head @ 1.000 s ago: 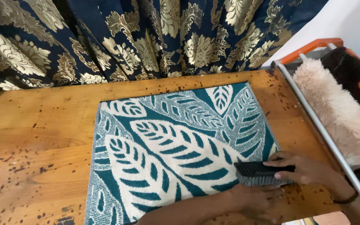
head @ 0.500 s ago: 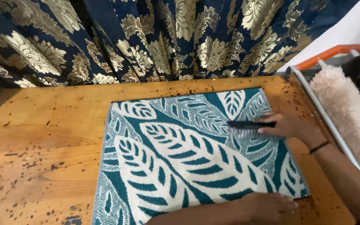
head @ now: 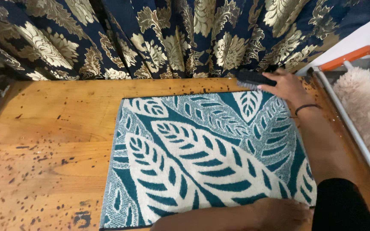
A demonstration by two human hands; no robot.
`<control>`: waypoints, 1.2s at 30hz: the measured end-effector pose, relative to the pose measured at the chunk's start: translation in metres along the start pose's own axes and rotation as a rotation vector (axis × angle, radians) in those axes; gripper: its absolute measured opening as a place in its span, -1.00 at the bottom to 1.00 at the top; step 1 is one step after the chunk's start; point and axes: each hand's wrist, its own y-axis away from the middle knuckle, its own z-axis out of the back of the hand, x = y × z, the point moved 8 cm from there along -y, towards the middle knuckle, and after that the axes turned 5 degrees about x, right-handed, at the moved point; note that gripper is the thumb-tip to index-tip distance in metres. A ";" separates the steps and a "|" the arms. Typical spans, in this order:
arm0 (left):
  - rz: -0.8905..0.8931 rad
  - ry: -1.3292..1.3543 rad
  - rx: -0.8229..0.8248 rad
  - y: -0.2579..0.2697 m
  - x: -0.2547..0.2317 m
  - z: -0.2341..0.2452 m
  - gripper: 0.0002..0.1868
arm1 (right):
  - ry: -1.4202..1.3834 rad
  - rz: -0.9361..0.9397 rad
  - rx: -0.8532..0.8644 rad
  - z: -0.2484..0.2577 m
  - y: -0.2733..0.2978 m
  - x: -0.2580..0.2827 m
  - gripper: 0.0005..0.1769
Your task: The person brushes a gray bath mat on a wooden table using a hand brush, then flips it to brush the other side. They place the mat on a drying rack and proceed to brush a second patterned bath mat on the table.
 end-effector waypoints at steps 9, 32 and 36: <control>0.110 0.018 -0.124 0.015 -0.010 0.016 -0.12 | -0.337 0.082 0.016 0.070 0.113 0.065 -0.19; -0.012 0.092 -0.241 -0.010 -0.011 -0.023 -0.24 | -0.434 0.135 0.859 0.015 0.263 0.148 -0.26; -0.030 0.039 -0.176 -0.003 -0.015 -0.015 -0.41 | -0.356 0.051 0.888 0.004 0.235 0.140 -0.25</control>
